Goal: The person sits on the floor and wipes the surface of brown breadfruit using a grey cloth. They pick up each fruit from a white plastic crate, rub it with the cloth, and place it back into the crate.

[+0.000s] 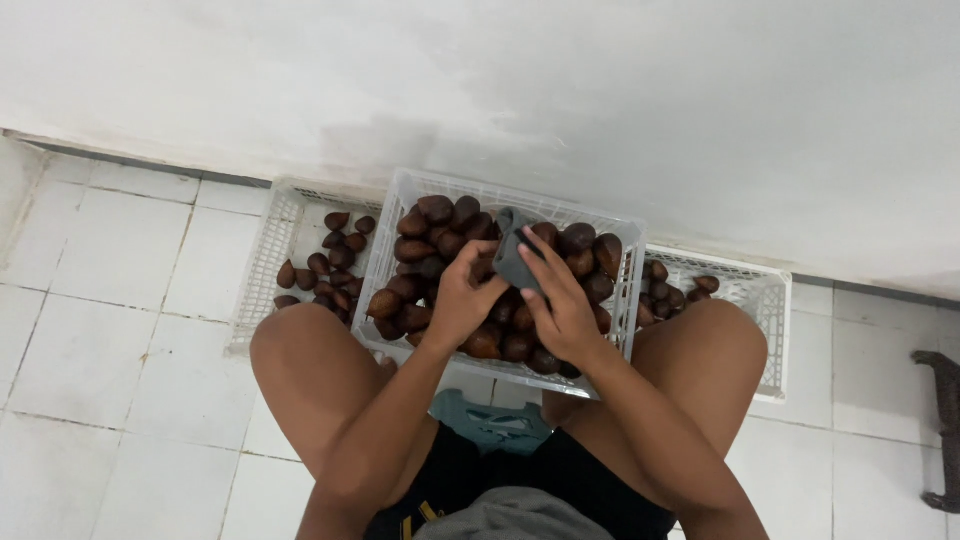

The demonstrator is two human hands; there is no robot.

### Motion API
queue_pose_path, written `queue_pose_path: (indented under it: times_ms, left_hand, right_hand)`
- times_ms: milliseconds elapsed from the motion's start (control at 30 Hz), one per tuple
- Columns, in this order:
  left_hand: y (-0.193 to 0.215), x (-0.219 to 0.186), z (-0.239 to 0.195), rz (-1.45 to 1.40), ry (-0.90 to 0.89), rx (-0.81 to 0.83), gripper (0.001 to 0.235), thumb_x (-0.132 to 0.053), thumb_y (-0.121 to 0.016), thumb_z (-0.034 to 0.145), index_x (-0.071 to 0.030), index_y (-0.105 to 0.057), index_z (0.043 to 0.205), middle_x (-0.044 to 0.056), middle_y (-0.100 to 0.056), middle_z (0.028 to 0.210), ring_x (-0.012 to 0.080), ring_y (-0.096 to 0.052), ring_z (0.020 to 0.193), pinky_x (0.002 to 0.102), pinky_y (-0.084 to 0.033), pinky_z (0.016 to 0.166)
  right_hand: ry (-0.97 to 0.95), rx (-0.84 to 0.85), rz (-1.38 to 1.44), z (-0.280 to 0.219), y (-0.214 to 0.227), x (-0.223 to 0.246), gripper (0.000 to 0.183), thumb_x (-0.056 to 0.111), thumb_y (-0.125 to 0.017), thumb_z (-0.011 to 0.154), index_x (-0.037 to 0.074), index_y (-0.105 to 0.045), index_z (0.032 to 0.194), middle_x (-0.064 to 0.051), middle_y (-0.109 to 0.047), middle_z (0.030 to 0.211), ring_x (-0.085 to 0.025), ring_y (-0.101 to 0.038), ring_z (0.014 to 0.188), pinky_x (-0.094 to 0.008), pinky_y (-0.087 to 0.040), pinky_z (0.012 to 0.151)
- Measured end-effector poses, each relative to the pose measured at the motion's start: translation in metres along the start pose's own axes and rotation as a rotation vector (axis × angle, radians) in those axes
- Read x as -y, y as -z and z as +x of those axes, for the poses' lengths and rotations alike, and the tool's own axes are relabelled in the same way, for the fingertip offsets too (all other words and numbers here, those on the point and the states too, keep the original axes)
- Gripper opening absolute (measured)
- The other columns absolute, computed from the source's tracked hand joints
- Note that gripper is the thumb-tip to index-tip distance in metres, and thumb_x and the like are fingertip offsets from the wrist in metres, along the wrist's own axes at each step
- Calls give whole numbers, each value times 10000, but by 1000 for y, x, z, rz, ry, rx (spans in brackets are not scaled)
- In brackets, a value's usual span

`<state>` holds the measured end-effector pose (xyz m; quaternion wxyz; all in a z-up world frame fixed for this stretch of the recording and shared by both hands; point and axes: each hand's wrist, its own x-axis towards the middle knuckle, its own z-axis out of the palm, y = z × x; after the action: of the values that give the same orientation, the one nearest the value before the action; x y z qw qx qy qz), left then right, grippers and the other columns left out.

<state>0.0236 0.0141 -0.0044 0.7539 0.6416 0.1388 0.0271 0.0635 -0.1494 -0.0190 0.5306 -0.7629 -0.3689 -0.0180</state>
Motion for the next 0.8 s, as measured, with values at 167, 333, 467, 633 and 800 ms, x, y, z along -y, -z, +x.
queue_pose_path:
  times_ms: [167,333,467,633,800]
  left_hand:
    - [-3,3,-4,-9,-20,34,318,-103,-760,889,-31,-657,1182,172,-707,1112,278,-639,1137,465,-581,958]
    - [-9,-6,-5,7,-25,26,364,-126,-744,906,1,-619,1223,225,-685,1147,329,-630,1182,490,-586,956]
    - [-8,-3,-3,27,20,9,420,-157,-751,908,-6,-619,1277,230,-663,1217,358,-609,1232,508,-561,989]
    - [-9,-9,-2,34,45,-22,464,-193,-735,925,-2,-602,1326,245,-638,1274,388,-577,1274,542,-532,1028]
    - [-3,1,2,-104,104,-105,418,-157,-666,967,-29,-602,1360,210,-618,1328,305,-599,1226,457,-559,1020]
  right_hand:
    - [-268,-70,234,-1,4,-26,452,181,-431,1118,26,-456,1543,-214,-467,1556,-383,-415,1437,-565,-326,1190]
    - [-426,-85,374,4,7,-24,442,230,-433,1124,75,-489,1534,-175,-518,1527,-317,-464,1419,-526,-336,1201]
    - [-437,-94,382,3,4,-27,452,236,-451,1122,74,-477,1543,-206,-484,1548,-364,-434,1434,-553,-339,1189]
    - [-421,-101,375,5,4,-18,453,248,-454,1121,80,-482,1540,-189,-489,1548,-335,-449,1428,-538,-344,1193]
    - [-411,-75,330,4,0,-13,458,239,-444,1124,78,-465,1552,-167,-484,1560,-307,-457,1422,-523,-334,1200]
